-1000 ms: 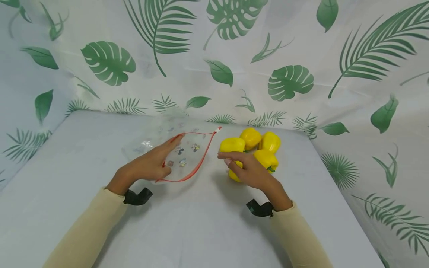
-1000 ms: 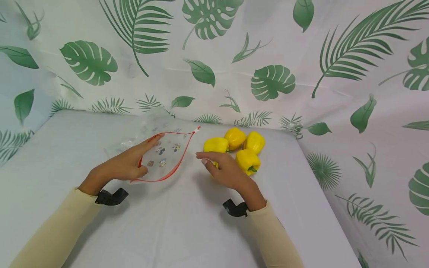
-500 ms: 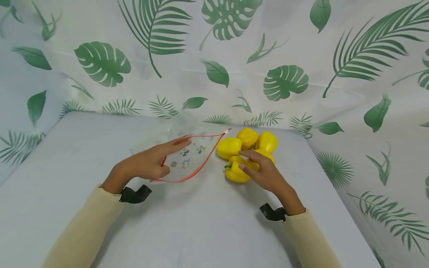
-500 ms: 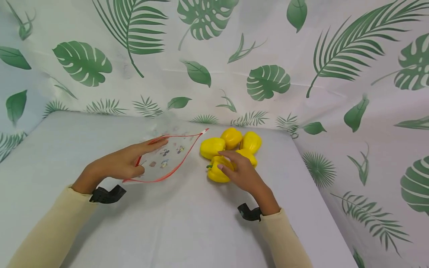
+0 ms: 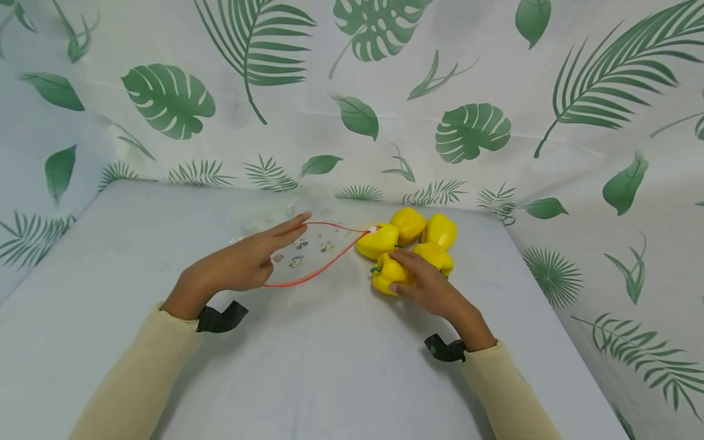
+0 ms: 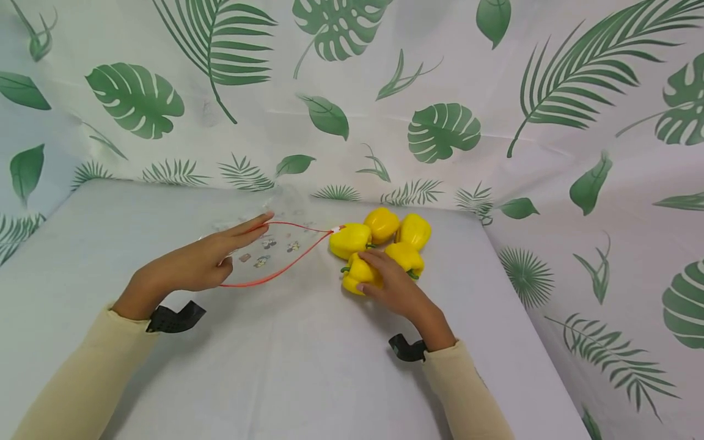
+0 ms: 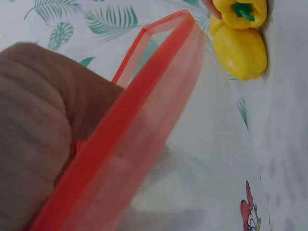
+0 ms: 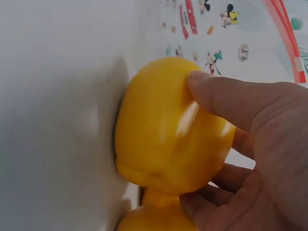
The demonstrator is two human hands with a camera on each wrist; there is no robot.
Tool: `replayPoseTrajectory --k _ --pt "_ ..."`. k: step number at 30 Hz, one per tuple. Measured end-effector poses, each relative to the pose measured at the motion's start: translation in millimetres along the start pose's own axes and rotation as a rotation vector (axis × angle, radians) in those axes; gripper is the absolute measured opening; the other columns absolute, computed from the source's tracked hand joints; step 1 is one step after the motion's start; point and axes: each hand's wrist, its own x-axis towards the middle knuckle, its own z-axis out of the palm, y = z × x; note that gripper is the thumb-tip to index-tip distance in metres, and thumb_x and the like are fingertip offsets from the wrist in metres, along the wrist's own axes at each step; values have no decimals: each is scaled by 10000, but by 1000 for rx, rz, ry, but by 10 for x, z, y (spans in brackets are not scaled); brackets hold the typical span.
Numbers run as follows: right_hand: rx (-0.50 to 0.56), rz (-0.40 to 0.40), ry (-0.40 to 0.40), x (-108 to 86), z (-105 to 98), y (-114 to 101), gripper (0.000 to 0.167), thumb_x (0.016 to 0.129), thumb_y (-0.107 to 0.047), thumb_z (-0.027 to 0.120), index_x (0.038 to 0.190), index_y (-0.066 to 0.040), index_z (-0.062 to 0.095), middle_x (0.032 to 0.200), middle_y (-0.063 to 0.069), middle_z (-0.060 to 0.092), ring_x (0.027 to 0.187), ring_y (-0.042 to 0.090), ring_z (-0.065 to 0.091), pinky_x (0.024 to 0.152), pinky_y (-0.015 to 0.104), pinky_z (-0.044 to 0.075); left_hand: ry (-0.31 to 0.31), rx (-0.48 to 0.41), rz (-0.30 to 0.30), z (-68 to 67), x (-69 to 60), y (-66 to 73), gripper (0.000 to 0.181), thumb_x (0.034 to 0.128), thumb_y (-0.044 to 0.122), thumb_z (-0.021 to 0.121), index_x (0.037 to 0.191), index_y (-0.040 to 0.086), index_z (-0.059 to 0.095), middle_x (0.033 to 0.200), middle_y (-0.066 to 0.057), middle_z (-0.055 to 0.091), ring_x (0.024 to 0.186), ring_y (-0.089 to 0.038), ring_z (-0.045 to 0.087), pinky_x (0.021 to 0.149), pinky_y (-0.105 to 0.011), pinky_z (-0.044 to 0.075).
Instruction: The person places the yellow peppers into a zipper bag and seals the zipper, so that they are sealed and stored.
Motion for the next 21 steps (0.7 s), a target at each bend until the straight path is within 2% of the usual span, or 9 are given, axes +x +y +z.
replayPoseTrajectory --k 3,7,10,16,21 --pt "-8 12 -9 2 8 7 670 889 -160 711 1481 -93 405 1503 119 380 1364 317 348 1090 520 272 -3 -6 2 -6 -1 -6 824 766 -231 335 1537 28 205 1629 16 35 1448 -199 178 876 -314 382" --pt "9 22 -21 2 13 14 687 892 -184 710 1492 -111 384 1512 119 360 1372 324 329 1093 532 258 2 -8 -11 -4 3 -22 848 754 -268 314 1540 25 190 1629 9 33 1454 -204 151 1022 -351 350" --pt "12 16 -28 4 10 21 704 891 -203 711 1498 -122 365 1507 121 364 1365 320 334 1091 534 259 12 -12 -10 -7 12 -21 855 757 -283 294 1544 25 167 1629 -3 28 1459 -211 129 1084 -398 297" --pt "12 -26 -39 -3 -8 55 704 892 -152 706 1503 -129 357 1501 119 378 1367 315 335 1095 536 248 2 -39 13 -26 42 -38 828 777 -259 270 1546 13 131 1629 -39 8 1466 -221 78 1117 -419 231" --pt "50 -4 -27 -1 -16 77 702 862 -109 734 1483 -136 408 1477 94 412 1328 293 374 1084 521 276 -12 -63 11 -47 58 -41 828 767 -241 248 1546 12 127 1629 -41 11 1467 -215 68 1125 -418 212"
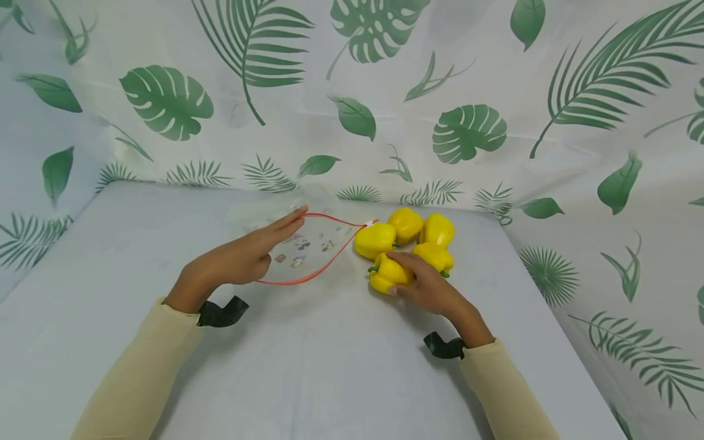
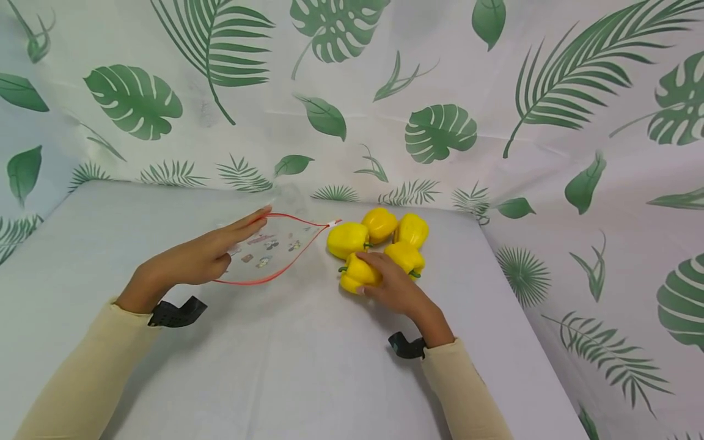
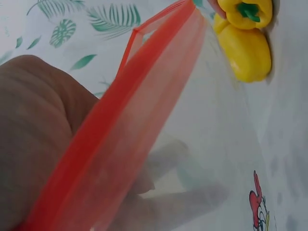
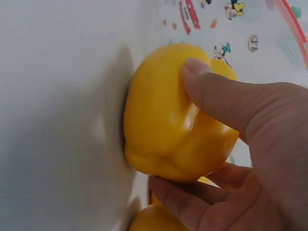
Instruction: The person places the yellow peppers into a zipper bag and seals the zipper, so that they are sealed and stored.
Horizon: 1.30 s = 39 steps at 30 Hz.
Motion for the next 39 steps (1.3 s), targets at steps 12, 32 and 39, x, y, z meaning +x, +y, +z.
replayPoseTrajectory --k 12,32,39 --pt "68 -25 41 -95 -135 -299 783 796 -225 794 1484 -184 421 1359 90 437 1195 261 440 1021 522 368 -13 -18 0 -21 79 28 829 770 -232 235 1548 15 93 1627 -37 -12 1469 -198 35 1139 -412 171" --pt "172 -489 170 -67 -233 -1147 833 719 -26 822 1458 -119 449 1424 29 416 1281 223 407 1030 378 394 -71 -100 -20 33 197 208 872 787 -257 324 1563 60 84 1627 -5 -4 1465 -189 88 1133 -416 184" --pt "116 -542 98 6 -175 -1194 817 733 -91 821 1461 -104 449 1418 50 429 1279 216 426 1044 357 376 -87 -127 54 81 191 260 881 759 -277 302 1557 33 94 1626 -63 25 1469 -228 73 1137 -443 161"
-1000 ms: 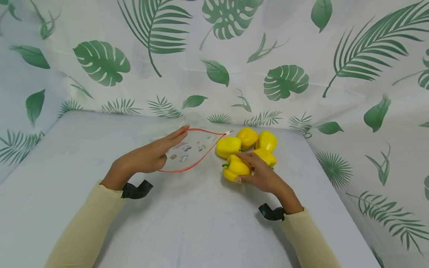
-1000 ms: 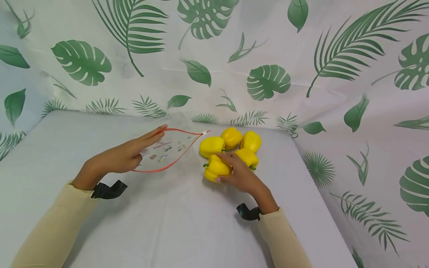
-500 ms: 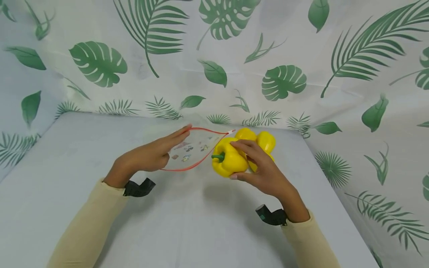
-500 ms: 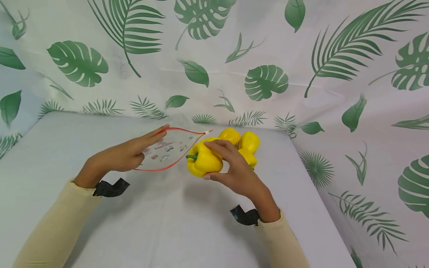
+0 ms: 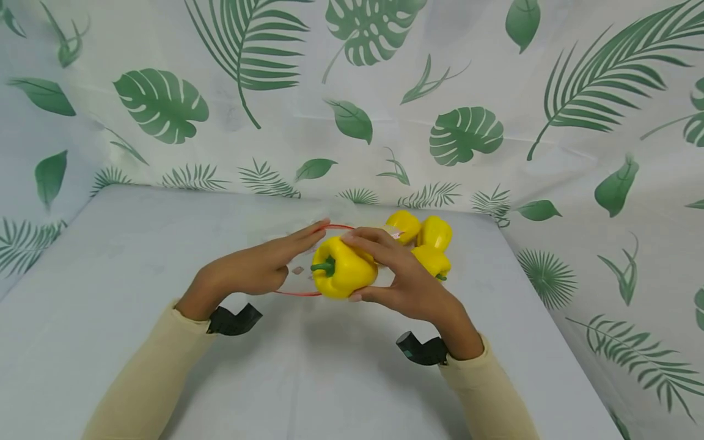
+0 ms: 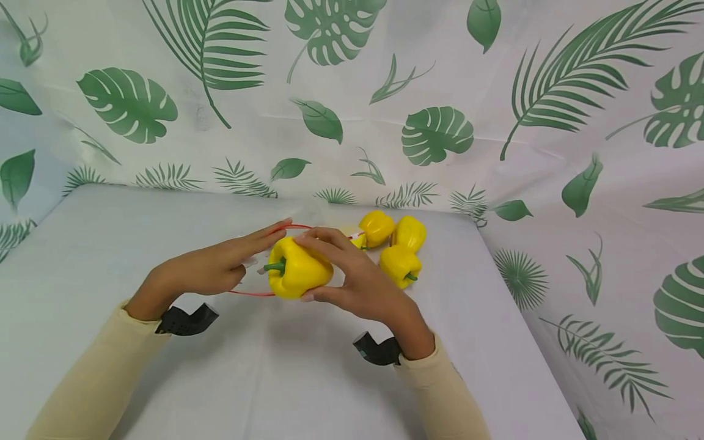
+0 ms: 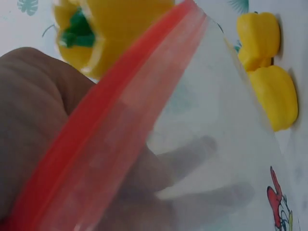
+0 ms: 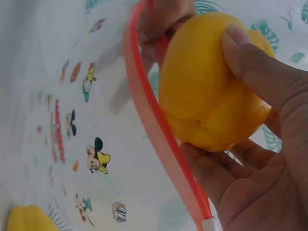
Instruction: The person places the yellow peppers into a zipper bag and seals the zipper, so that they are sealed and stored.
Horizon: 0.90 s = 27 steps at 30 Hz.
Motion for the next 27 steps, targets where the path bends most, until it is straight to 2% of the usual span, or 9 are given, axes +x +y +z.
replayPoseTrajectory --k 4,9,14,17,23,27 --pt "-33 21 -55 1 33 30 788 766 -141 793 1469 -98 439 1433 55 422 1285 212 433 1042 343 379 2 8 22 9 0 -5 889 726 -275 266 1551 13 101 1624 -84 39 1469 -236 77 1138 -448 159" --pt "-110 58 -77 8 61 51 794 789 -189 768 1492 -103 408 1476 61 410 1304 207 441 1030 352 394 -1 10 44 11 8 -18 875 735 -266 256 1550 5 92 1621 -105 41 1470 -241 66 1141 -445 152" --pt "-203 156 -111 4 83 82 757 809 -252 757 1483 -137 432 1487 46 420 1337 202 415 1033 398 390 -1 -26 -10 -8 3 -5 929 731 -248 264 1571 99 68 1627 -34 4 1468 -208 69 1135 -442 186" --pt "-237 193 -138 4 104 109 738 812 -275 756 1473 -154 451 1490 26 421 1361 187 382 1045 406 375 2 -17 -41 -21 0 -17 938 731 -236 265 1574 124 68 1627 1 -6 1466 -183 68 1136 -429 186" --pt "-269 218 -138 25 158 164 731 811 -272 764 1465 -148 462 1492 46 419 1361 203 385 1042 418 378 33 -1 -46 -49 -23 -58 889 731 -217 272 1562 60 117 1628 -2 13 1465 -189 86 1138 -435 178" --pt "-294 231 -128 30 201 222 708 814 -261 766 1448 -123 482 1480 69 433 1357 224 390 1046 430 372 23 -7 -29 -32 -15 -77 864 742 -206 263 1558 44 127 1628 -19 18 1464 -192 91 1140 -431 174"
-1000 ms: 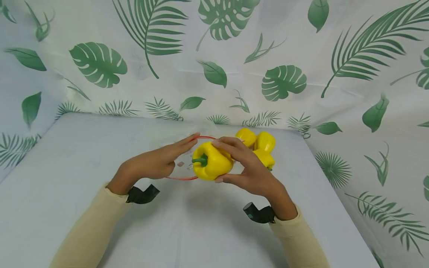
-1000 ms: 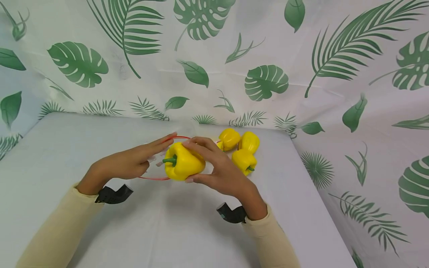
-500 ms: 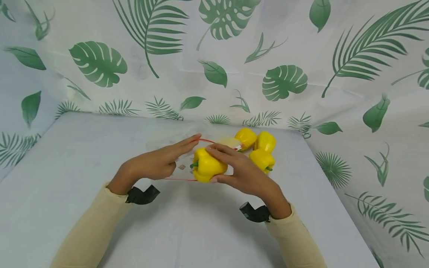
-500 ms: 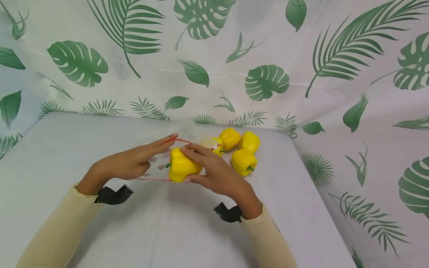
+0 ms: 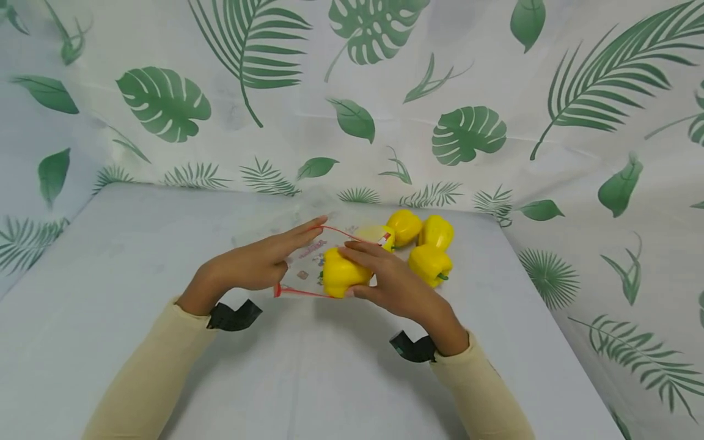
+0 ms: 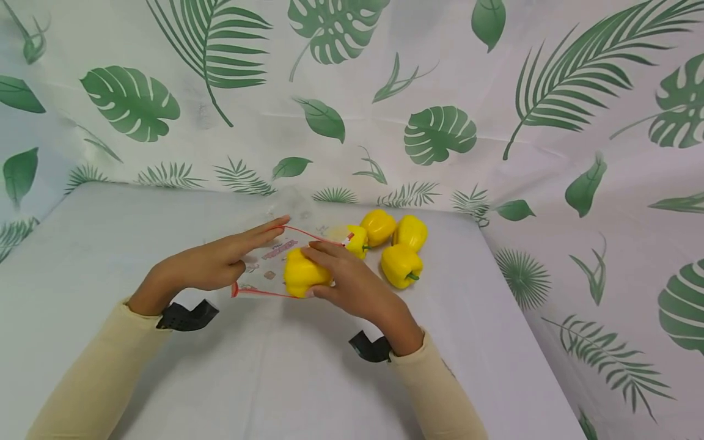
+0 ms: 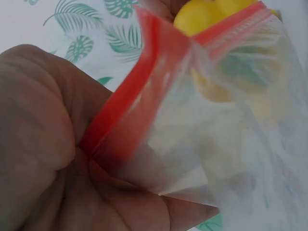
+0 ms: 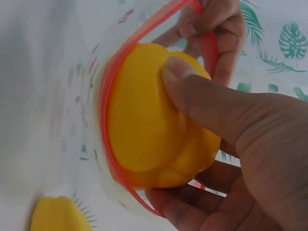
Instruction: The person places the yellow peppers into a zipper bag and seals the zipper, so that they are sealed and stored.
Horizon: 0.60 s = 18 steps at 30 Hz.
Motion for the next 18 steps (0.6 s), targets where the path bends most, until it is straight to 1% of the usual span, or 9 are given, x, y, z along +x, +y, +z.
replayPoseTrajectory --k 3,7,10,12,18 --pt "-21 10 -1 11 32 28 692 820 -253 767 1440 -114 490 1471 86 441 1345 238 401 1050 437 365 -9 -2 1 13 11 7 854 741 -203 262 1553 28 134 1629 -29 21 1464 -193 93 1140 -431 173" --pt "-35 32 -12 15 64 51 689 827 -258 765 1443 -123 486 1463 97 449 1322 253 424 1050 444 364 -10 0 -12 21 12 20 849 736 -204 270 1548 14 151 1629 -34 26 1465 -190 89 1140 -431 172" --pt "-37 50 -12 15 73 50 685 830 -253 764 1442 -120 486 1465 84 452 1326 251 421 1057 441 356 -15 6 -6 26 13 23 858 730 -210 279 1548 14 145 1629 -45 24 1466 -188 82 1141 -427 167" --pt "-40 59 -14 14 74 47 683 834 -252 763 1442 -118 483 1472 71 444 1334 248 413 1060 438 353 -20 8 -3 30 14 20 870 722 -216 287 1549 17 143 1629 -32 17 1466 -181 72 1142 -424 163" --pt "-58 93 -29 15 89 34 675 854 -251 749 1455 -146 461 1534 23 354 1374 234 361 1065 414 346 -28 12 8 31 0 8 886 724 -224 314 1553 31 133 1627 0 -4 1467 -176 57 1140 -428 169"
